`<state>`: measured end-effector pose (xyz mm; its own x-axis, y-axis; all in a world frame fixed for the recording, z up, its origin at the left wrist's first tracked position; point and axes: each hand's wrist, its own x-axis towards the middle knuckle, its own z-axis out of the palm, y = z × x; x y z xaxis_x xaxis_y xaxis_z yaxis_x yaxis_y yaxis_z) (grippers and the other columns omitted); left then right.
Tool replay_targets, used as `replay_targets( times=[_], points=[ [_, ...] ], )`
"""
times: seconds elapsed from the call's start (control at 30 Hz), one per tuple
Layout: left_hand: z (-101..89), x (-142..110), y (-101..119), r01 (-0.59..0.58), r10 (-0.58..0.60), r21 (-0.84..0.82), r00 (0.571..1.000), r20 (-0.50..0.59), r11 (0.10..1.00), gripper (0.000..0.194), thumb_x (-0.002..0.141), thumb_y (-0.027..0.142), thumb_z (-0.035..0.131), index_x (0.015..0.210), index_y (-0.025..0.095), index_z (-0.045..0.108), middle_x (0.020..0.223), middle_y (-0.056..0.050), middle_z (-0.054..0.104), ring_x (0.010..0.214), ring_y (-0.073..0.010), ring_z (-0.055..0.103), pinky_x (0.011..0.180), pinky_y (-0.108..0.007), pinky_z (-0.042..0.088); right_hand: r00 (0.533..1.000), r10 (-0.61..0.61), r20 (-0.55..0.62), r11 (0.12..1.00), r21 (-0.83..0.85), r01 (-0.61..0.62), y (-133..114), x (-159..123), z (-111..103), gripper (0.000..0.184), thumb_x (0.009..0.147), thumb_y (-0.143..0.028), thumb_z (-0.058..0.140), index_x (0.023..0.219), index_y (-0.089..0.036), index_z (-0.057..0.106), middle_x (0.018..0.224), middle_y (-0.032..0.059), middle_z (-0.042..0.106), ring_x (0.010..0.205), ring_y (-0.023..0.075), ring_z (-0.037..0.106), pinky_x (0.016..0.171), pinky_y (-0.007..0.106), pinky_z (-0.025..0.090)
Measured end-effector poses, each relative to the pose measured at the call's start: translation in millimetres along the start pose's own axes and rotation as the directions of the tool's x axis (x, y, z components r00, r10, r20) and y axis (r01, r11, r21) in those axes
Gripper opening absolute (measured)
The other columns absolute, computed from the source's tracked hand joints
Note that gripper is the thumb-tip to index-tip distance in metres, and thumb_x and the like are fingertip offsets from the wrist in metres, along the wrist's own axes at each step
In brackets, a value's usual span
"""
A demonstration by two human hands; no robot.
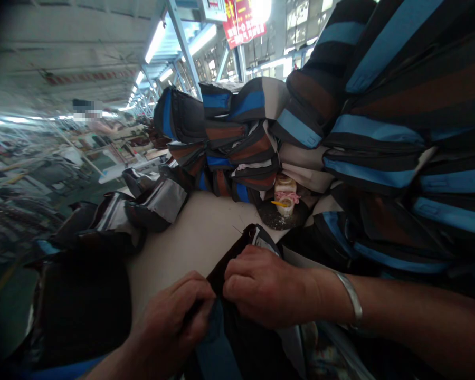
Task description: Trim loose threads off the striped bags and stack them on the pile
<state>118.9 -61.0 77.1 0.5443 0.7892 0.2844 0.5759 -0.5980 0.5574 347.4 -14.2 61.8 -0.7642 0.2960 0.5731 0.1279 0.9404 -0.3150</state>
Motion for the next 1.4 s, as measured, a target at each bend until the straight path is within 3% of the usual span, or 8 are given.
replay_targets(
  times=[0.17,0.33,0.5,0.73,0.87,1.0,1.2,1.4],
  points=[
    [-13.7,19,5,0.32,-0.232,-0.256,0.918,0.321,0.912,0.035,0.101,0.037,0.038,0.079,0.018,0.057,0.077,0.003,0.052,0.072,-0.0102,0.048,0.067,-0.023,0.039,0.979,-0.169,0.111,0.961,-0.203,0.189,-1,-3,-8,0.025,0.097,-0.011,0.039,0.088,-0.013,0.063,0.086,0.0092,0.064,0.071,0.017,0.052,0.081,0.04,0.044],
    [-10.8,28,3,0.402,-0.231,-0.257,0.829,0.508,0.879,0.041,0.099,0.046,0.044,0.072,0.017,0.055,0.075,0.003,0.048,0.069,-0.0096,0.043,0.064,-0.023,0.035,0.997,-0.071,0.044,0.997,0.028,0.069,-2,-13,-10,0.021,0.096,-0.012,0.04,0.098,-0.012,0.061,0.098,0.0122,0.065,0.084,0.0178,0.057,0.086,0.038,0.047],
    [-5.0,30,9,0.306,-0.18,-0.269,0.896,0.406,0.913,0.038,0.097,0.039,0.048,0.066,0.017,0.048,0.07,0.003,0.045,0.066,-0.0094,0.043,0.062,-0.024,0.034,0.939,0.307,0.154,0.829,0.442,-0.343,7,-5,-29,0.018,0.102,-0.023,0.046,0.111,-0.014,0.059,0.096,0.0062,0.06,0.087,0.0136,0.056,0.078,0.027,0.047],
    [5.9,25,7,0.191,-0.129,-0.176,0.941,0.313,0.966,0.039,0.098,0.04,0.046,0.068,0.016,0.056,0.071,0.0,0.052,0.07,-0.0123,0.048,0.067,-0.027,0.036,0.975,0.067,0.212,0.938,0.319,-0.134,14,5,-18,0.016,0.095,-0.016,0.051,0.08,-0.015,0.057,0.079,0.0015,0.05,0.074,0.0129,0.047,0.069,0.026,0.039],
    [-7.9,26,-7,0.299,-0.141,-0.304,0.882,0.45,0.904,0.049,0.1,0.051,0.037,0.079,0.017,0.065,0.076,-0.001,0.057,0.069,-0.0122,0.05,0.064,-0.025,0.04,0.982,0.131,0.134,0.961,0.225,-0.159,11,-10,-4,0.019,0.095,-0.02,0.049,0.077,-0.016,0.051,0.077,0.0018,0.047,0.072,0.0144,0.042,0.066,0.029,0.036],
    [-24.8,29,-34,0.253,-0.096,-0.265,0.867,0.49,0.931,0.048,0.104,0.045,0.027,0.117,0.025,0.068,0.114,-0.005,0.066,0.106,-0.0177,0.057,0.102,-0.032,0.039,0.958,0.27,0.096,0.828,0.486,-0.281,9,-19,-9,0.027,0.102,-0.029,0.045,0.078,-0.017,0.049,0.079,0.0012,0.048,0.076,0.013,0.045,0.07,0.026,0.039],
    [-16.0,35,-48,0.162,-0.013,-0.334,0.913,0.408,0.928,0.033,0.098,0.046,0.047,0.095,0.02,0.066,0.103,-0.006,0.065,0.104,-0.019,0.058,0.093,-0.03,0.045,0.939,0.343,0.023,0.804,0.509,-0.306,22,-26,-20,0.04,0.103,-0.043,0.043,0.074,-0.017,0.049,0.081,0.0029,0.051,0.079,0.0142,0.048,0.074,0.029,0.042],
    [33.6,54,-11,-0.104,0.108,-0.083,0.993,0.047,0.991,0.026,0.099,0.031,0.044,0.081,0.019,0.06,0.081,-0.005,0.063,0.081,-0.0189,0.057,0.07,-0.03,0.043,0.726,0.654,-0.214,0.736,0.402,-0.545,-5,-58,-50,0.031,0.104,-0.041,0.041,0.124,-0.021,0.055,0.129,0.01,0.052,0.119,0.0201,0.051,0.101,0.038,0.046]
  ],
)
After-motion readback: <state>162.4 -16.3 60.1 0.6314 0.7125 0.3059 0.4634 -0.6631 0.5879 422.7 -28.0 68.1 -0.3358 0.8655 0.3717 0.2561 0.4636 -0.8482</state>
